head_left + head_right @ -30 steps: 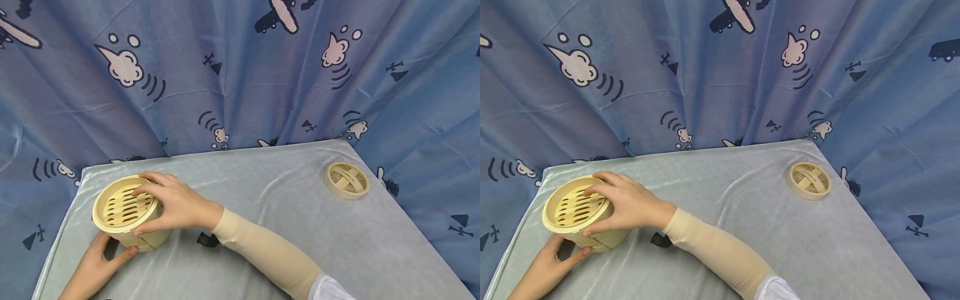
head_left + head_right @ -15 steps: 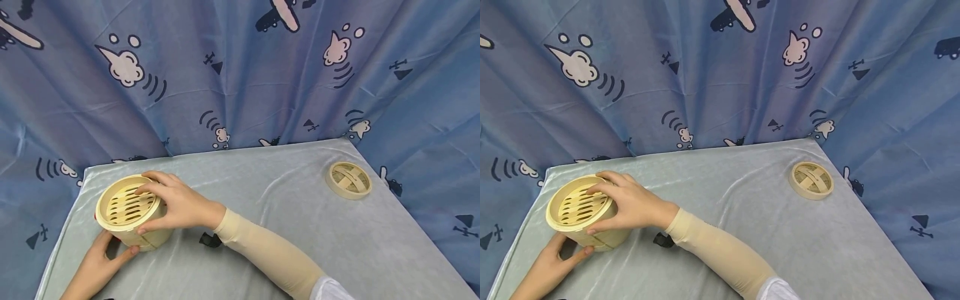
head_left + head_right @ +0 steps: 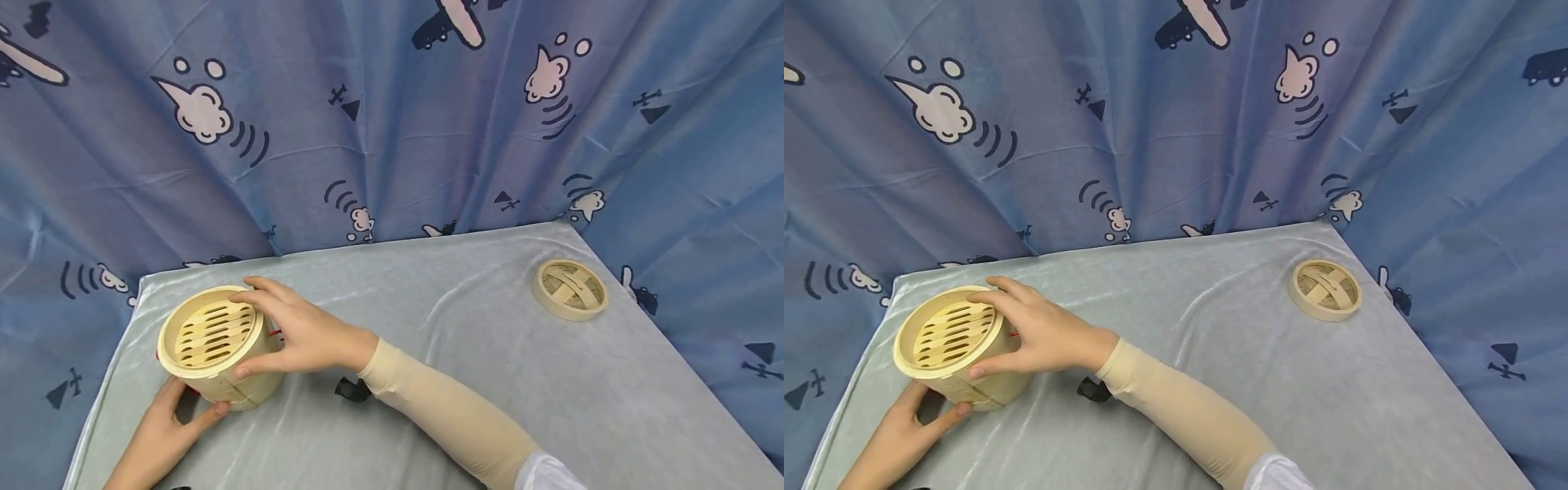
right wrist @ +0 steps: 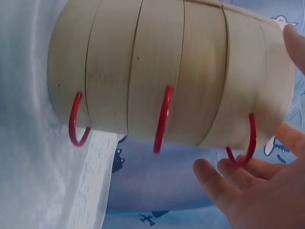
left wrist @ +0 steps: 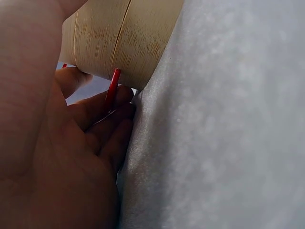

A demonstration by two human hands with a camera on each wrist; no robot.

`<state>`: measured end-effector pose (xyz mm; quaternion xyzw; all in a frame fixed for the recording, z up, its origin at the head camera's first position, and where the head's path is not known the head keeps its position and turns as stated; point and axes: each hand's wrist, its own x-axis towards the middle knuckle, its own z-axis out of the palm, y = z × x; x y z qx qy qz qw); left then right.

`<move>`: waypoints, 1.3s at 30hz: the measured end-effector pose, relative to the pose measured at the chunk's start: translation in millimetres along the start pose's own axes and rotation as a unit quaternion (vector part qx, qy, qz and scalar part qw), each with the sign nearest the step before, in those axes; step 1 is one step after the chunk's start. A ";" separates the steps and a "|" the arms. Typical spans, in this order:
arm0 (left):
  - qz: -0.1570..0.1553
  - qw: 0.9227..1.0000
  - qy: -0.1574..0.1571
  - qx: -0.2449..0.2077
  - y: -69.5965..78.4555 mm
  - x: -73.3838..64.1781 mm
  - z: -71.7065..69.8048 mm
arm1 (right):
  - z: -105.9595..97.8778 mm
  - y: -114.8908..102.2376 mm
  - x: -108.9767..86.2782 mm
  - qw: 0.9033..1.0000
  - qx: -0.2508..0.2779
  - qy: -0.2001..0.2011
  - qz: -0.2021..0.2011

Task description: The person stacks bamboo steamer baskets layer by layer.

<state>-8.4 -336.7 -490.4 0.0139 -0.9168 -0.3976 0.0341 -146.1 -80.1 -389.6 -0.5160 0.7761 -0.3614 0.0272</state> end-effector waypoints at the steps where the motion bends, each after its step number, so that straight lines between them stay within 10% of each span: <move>1: 0.003 1.000 0.003 0.003 -0.4 0.7 0.7 | -2.3 0.8 -1.8 1.000 0.006 0.000 0.003; 39: 0.066 0.997 0.022 0.030 3.6 -4.7 5.4 | -92.2 79.5 -137.0 0.976 -0.023 0.107 0.188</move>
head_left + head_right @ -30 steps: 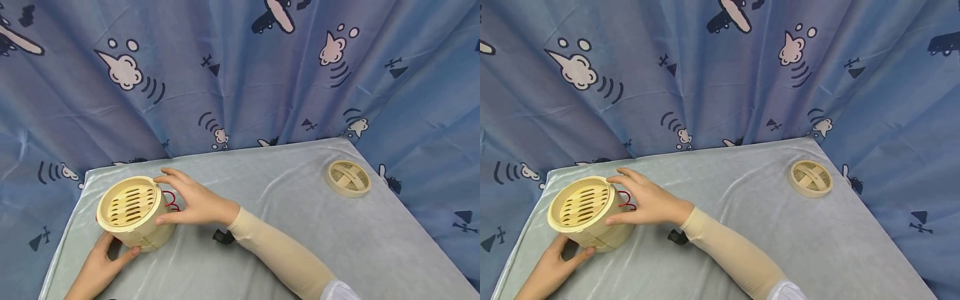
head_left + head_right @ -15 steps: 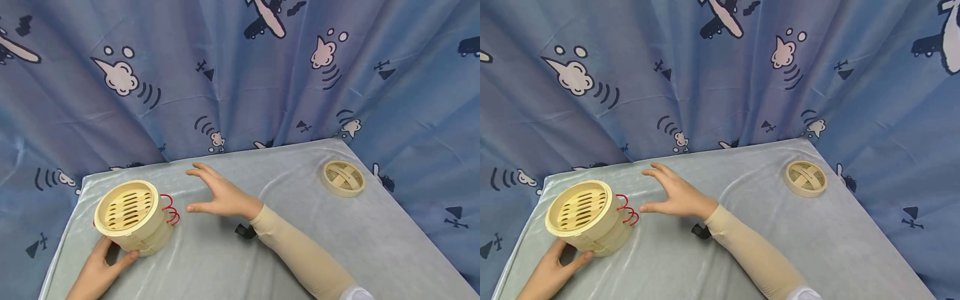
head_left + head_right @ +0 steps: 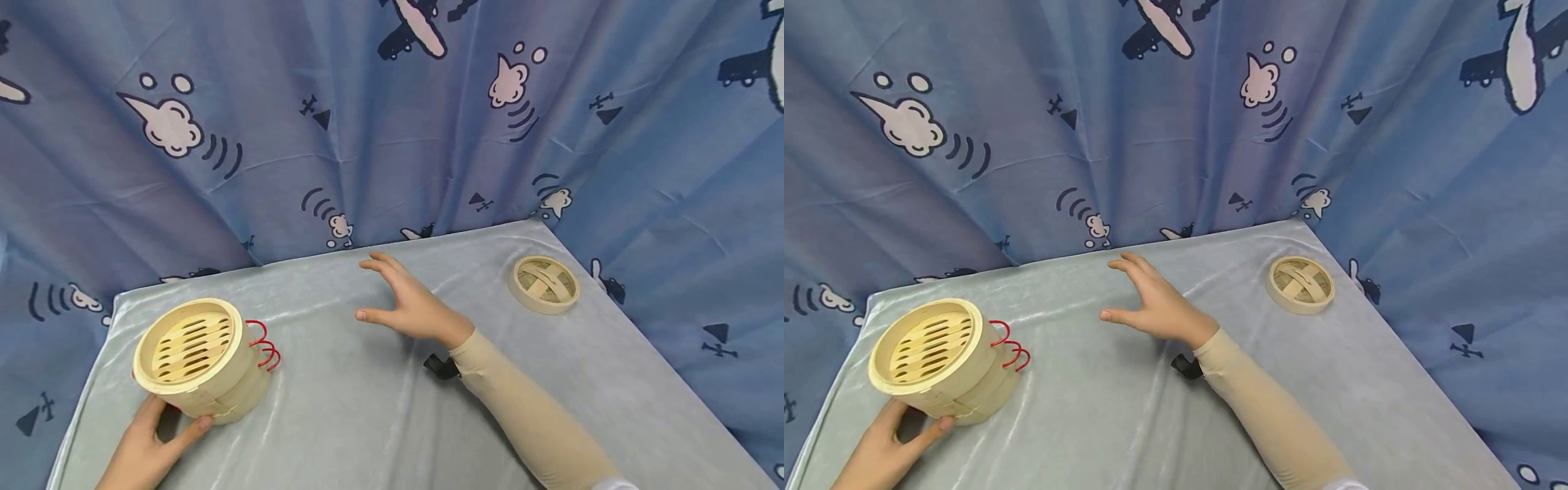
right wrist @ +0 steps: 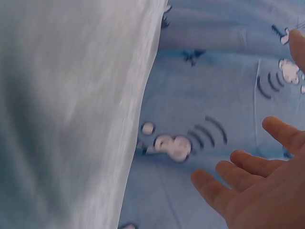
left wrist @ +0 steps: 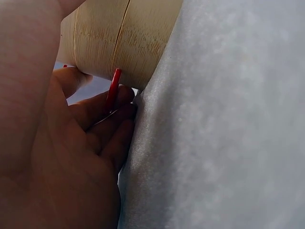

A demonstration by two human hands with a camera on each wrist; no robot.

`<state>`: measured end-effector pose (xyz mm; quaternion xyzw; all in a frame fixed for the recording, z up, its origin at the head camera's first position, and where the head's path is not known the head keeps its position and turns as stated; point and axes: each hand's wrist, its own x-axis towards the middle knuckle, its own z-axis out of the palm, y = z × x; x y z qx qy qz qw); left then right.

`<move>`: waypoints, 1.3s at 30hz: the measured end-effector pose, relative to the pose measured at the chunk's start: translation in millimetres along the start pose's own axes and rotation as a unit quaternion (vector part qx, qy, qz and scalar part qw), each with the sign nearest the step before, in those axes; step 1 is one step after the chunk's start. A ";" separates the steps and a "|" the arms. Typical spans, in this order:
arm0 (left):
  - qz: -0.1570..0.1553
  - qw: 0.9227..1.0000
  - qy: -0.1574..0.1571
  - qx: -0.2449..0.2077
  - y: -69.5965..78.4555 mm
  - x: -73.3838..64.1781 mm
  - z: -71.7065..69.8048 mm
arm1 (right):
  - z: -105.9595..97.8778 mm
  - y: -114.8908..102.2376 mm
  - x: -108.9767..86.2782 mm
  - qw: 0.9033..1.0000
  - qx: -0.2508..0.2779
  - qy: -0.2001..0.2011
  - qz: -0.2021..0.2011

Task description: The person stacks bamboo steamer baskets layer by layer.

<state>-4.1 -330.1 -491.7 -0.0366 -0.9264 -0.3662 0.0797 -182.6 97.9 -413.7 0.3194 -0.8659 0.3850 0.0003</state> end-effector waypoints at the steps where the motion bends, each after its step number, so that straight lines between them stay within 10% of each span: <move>1: 0.000 1.000 -0.001 -0.001 0.2 -0.1 0.3 | -4.0 4.9 -2.9 1.000 -0.001 0.003 0.005; 39: 0.001 1.000 0.012 -0.006 -0.7 -5.4 7.5 | -120.4 117.9 -117.5 0.978 -0.027 0.154 0.137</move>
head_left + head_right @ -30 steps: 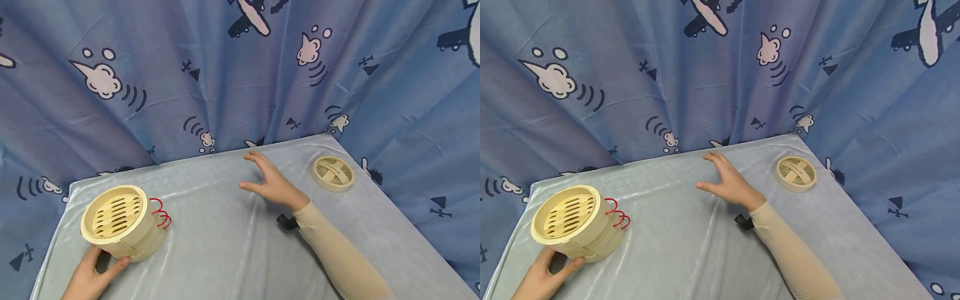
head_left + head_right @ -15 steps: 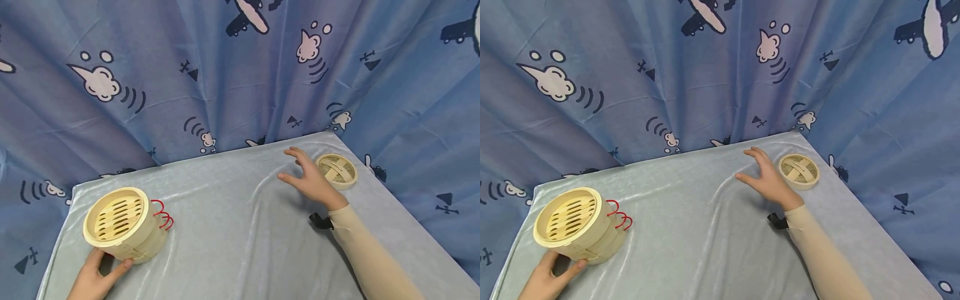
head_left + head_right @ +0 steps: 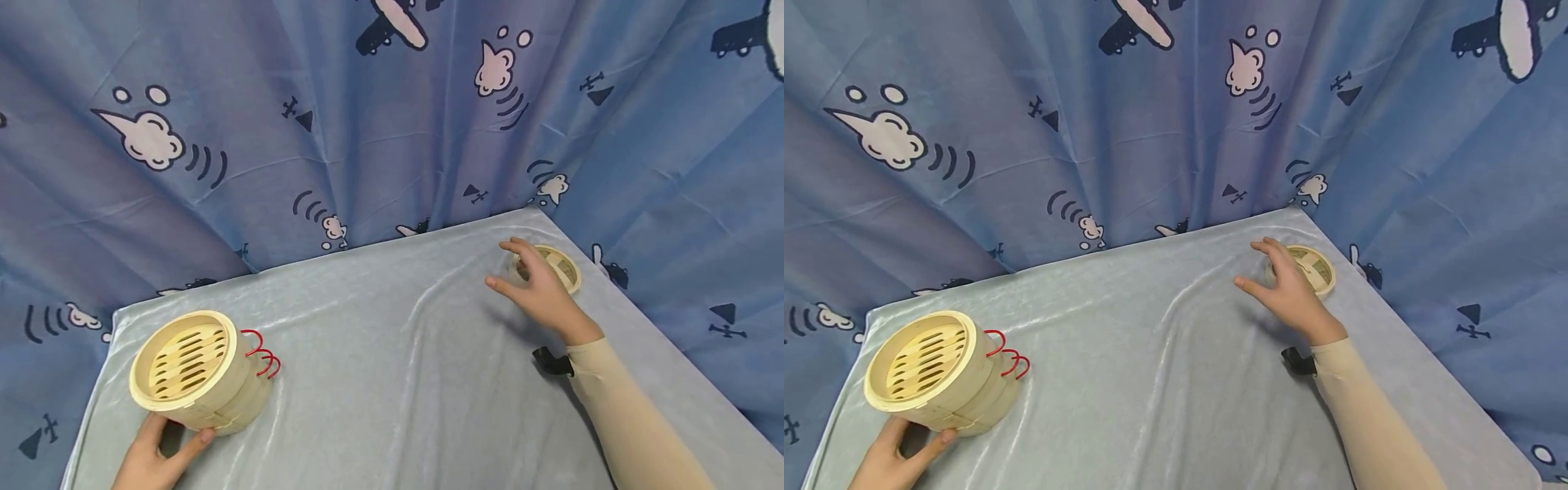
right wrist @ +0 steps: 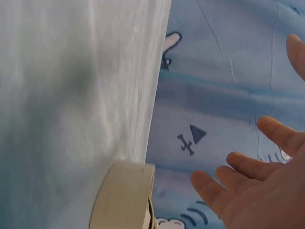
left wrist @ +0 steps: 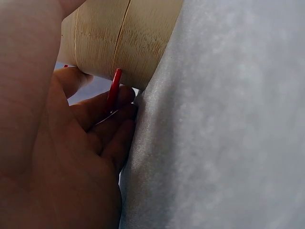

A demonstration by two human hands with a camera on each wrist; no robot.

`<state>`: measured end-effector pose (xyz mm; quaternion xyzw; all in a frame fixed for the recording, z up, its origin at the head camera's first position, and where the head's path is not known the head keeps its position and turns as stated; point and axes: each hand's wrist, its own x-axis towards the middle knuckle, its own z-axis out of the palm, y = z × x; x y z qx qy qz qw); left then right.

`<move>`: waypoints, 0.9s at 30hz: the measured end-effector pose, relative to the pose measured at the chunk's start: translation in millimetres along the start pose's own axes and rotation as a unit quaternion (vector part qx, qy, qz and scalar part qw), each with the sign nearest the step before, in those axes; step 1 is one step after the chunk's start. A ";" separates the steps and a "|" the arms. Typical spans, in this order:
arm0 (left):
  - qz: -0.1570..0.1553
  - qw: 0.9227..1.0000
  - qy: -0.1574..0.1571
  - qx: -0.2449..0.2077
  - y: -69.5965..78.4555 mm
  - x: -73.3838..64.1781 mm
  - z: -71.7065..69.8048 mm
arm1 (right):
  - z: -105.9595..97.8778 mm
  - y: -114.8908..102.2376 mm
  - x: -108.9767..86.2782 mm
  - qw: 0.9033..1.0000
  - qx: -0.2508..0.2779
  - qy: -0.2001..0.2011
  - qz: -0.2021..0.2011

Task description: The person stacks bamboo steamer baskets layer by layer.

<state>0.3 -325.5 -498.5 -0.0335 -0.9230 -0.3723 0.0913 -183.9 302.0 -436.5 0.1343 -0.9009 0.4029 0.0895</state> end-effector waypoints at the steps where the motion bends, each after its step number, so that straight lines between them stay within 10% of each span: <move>1: 0.000 1.000 0.002 -0.002 -0.3 -0.1 0.4 | -2.2 0.8 0.1 1.000 -0.006 0.004 0.005; 27: 0.005 1.000 0.016 0.017 2.7 -0.1 0.1 | -26.9 52.6 -13.5 0.994 -0.081 0.042 0.065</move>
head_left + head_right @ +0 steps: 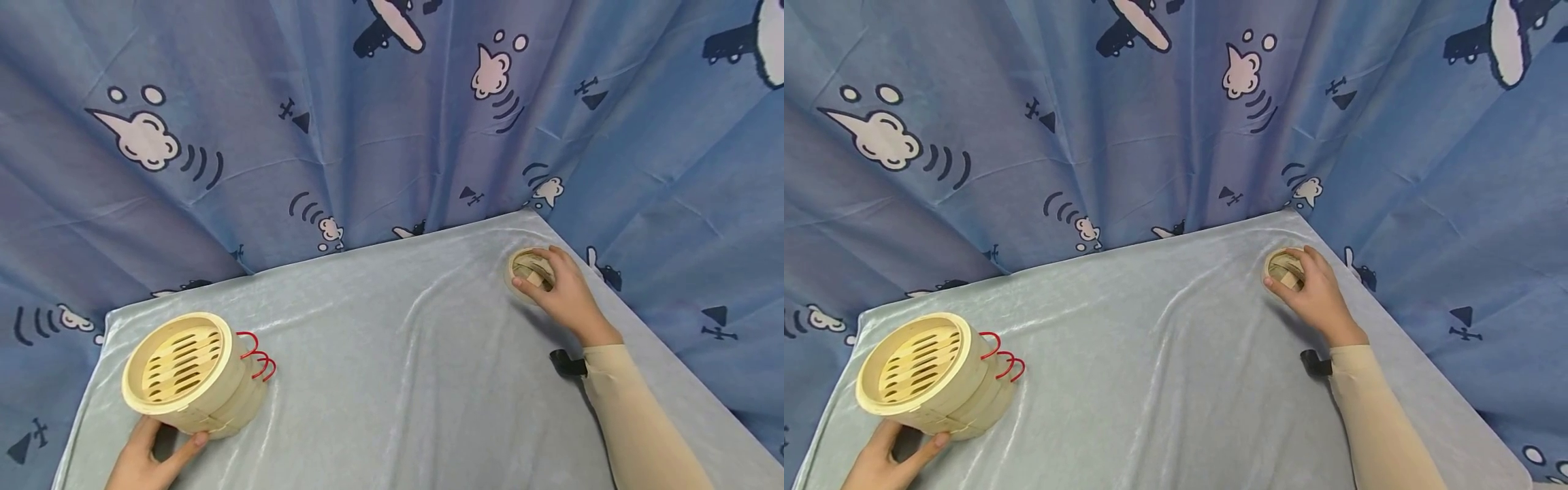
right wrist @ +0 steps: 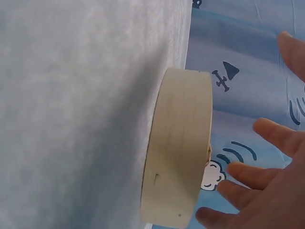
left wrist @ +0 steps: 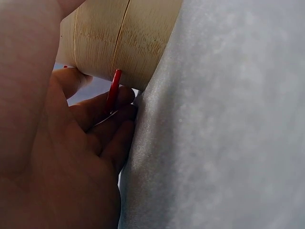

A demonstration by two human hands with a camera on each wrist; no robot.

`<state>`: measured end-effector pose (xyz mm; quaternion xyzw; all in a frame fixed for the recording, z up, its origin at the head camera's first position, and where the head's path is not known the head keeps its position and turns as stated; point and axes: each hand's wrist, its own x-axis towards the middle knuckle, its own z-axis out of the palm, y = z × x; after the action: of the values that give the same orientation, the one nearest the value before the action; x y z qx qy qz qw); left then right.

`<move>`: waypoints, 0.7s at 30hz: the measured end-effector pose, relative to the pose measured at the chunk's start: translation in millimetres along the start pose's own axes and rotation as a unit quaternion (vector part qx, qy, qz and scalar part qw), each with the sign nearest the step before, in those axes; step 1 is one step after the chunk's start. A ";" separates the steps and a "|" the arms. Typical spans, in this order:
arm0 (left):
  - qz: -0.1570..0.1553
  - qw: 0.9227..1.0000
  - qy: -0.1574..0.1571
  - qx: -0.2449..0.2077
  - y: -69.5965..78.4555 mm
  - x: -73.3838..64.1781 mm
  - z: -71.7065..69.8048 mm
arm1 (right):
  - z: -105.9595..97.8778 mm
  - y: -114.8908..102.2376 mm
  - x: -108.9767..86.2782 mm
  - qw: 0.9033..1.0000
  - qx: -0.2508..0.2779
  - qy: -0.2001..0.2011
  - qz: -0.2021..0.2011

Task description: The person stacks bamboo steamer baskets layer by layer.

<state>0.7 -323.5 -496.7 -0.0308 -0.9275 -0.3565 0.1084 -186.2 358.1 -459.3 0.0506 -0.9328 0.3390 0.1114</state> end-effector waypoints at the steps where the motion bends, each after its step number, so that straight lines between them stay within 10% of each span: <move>1: -0.001 1.000 -0.001 0.000 -0.1 0.1 0.0 | 0.3 1.0 0.2 1.000 -0.003 -0.003 0.005; 21: -0.033 0.999 -0.026 0.006 3.8 1.4 -1.9 | 0.0 10.6 -1.2 0.995 -0.050 -0.052 0.064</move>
<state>0.2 -321.9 -492.6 -0.0086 -0.9327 -0.3532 0.0727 -186.9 366.2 -466.2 0.0024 -0.9546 0.2949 0.0428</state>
